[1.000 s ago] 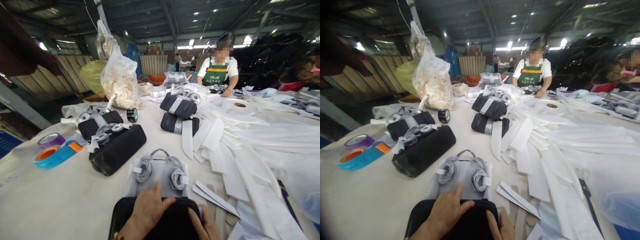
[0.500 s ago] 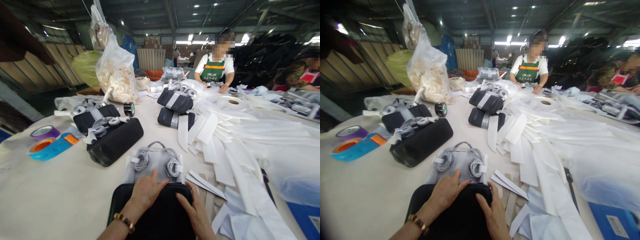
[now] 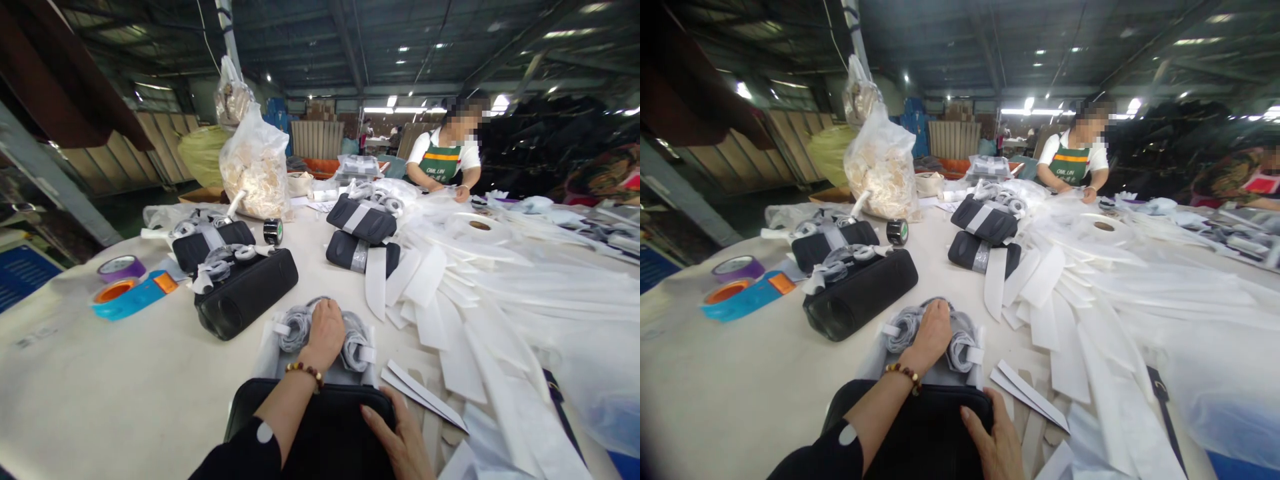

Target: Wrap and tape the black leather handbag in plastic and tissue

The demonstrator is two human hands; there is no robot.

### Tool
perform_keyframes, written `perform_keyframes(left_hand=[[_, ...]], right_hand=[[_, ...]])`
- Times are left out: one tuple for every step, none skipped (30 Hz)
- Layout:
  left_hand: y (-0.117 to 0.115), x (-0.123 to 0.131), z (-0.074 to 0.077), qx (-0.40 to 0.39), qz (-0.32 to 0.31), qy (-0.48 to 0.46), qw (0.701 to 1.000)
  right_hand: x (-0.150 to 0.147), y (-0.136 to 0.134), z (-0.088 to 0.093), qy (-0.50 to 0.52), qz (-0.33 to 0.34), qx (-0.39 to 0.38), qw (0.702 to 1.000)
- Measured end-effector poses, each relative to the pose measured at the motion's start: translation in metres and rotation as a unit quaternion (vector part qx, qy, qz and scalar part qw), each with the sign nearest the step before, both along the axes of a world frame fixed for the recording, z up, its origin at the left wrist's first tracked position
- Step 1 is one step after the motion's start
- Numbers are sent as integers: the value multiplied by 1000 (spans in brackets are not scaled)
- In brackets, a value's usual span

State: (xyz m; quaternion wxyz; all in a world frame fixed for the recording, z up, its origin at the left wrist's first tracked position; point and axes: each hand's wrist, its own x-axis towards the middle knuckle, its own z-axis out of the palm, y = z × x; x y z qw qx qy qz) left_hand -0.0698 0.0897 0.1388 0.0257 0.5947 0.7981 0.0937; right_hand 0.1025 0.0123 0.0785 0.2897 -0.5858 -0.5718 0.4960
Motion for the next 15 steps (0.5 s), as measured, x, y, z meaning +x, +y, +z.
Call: perform_keyframes(left_hand=[[6, -1, -3, -5, 16, 5, 1000], [10, -1, -6, -10, 29, 11, 999], [14, -2, -8, -14, 38, 16, 999], [17, -2, -9, -20, 44, 20, 999], [20, -3, -10, -27, 46, 24, 998], [23, -3, -11, -37, 45, 26, 998], [26, -4, -12, -49, 42, 28, 998], [29, -5, -13, -61, 37, 29, 997], [32, -7, -14, -74, 30, 31, 996], [34, -8, -15, -87, 21, 33, 995], [36, -9, -15, -99, 7, 36, 994], [37, -10, -14, -111, -11, 40, 993], [37, -11, -13, -122, -33, 45, 991], [36, -12, -12, -134, -57, 51, 988], [36, -12, -11, -144, -81, 58, 984]], right_hand=[[0, 0, -1, -3, 2, -7, 1000], [0, 0, -1, -7, 3, -12, 1000], [0, 1, -2, -12, 3, -16, 1000], [1, 2, -3, -19, 1, -18, 1000], [1, 3, -4, -26, -1, -19, 999], [1, 3, -5, -32, -1, -21, 999], [1, 4, -6, -36, -2, -23, 999], [1, 5, -7, -40, -2, -26, 999], [1, 6, -8, -42, -3, -29, 999], [0, 6, -8, -43, -4, -33, 999], [0, 6, -8, -42, -4, -35, 998], [-1, 5, -8, -40, -7, -36, 999], [-1, 3, -7, -37, -10, -36, 999], [-2, 2, -5, -36, -14, -37, 999], [-2, 0, -3, -35, -19, -38, 998]])
